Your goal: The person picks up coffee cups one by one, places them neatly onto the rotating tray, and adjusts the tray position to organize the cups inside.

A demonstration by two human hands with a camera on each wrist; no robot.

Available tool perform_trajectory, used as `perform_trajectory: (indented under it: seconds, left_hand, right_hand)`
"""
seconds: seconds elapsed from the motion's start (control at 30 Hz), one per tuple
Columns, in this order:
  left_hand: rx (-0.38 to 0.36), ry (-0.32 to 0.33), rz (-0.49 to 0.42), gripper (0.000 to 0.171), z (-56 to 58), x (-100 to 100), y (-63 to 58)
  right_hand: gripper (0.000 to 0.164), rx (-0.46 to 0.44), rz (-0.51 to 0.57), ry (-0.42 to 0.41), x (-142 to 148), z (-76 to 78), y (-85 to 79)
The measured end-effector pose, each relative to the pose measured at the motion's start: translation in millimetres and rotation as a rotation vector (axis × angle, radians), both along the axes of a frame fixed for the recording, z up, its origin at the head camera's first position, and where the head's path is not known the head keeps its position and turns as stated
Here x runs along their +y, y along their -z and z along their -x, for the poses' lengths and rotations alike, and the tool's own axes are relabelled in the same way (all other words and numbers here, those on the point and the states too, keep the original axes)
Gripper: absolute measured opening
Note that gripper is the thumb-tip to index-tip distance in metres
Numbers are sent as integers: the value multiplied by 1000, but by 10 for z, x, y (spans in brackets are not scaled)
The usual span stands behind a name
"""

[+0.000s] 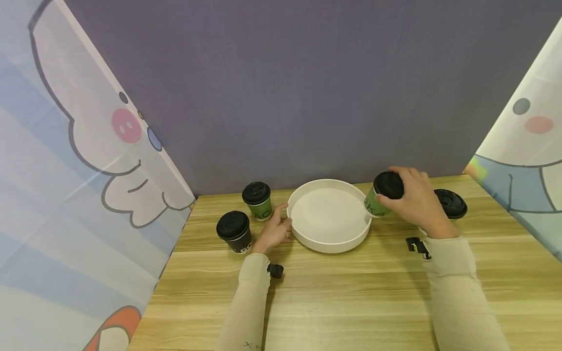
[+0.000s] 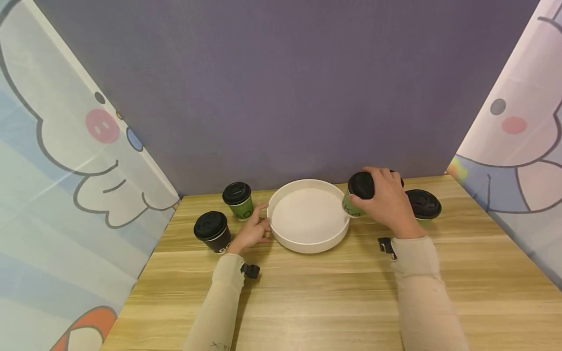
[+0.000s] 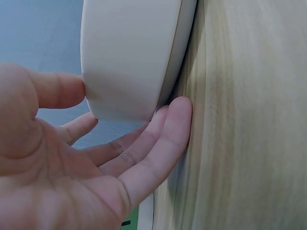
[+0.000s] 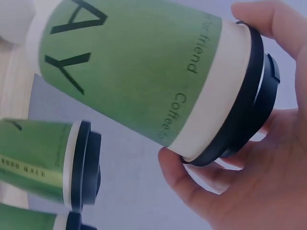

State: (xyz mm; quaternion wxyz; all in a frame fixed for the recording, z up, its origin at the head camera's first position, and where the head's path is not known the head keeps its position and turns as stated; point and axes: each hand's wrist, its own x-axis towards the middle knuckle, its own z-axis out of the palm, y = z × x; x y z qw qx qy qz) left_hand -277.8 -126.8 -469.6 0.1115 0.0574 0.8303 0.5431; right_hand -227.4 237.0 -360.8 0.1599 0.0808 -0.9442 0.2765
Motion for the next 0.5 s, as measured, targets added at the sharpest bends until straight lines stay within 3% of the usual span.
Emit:
perform_trajectory:
  seconds: [0.5]
  left_hand:
    - [14,-2,12,52,-19,20,-26]
  right_hand:
    - [79,61,11,-109,-307,46,83]
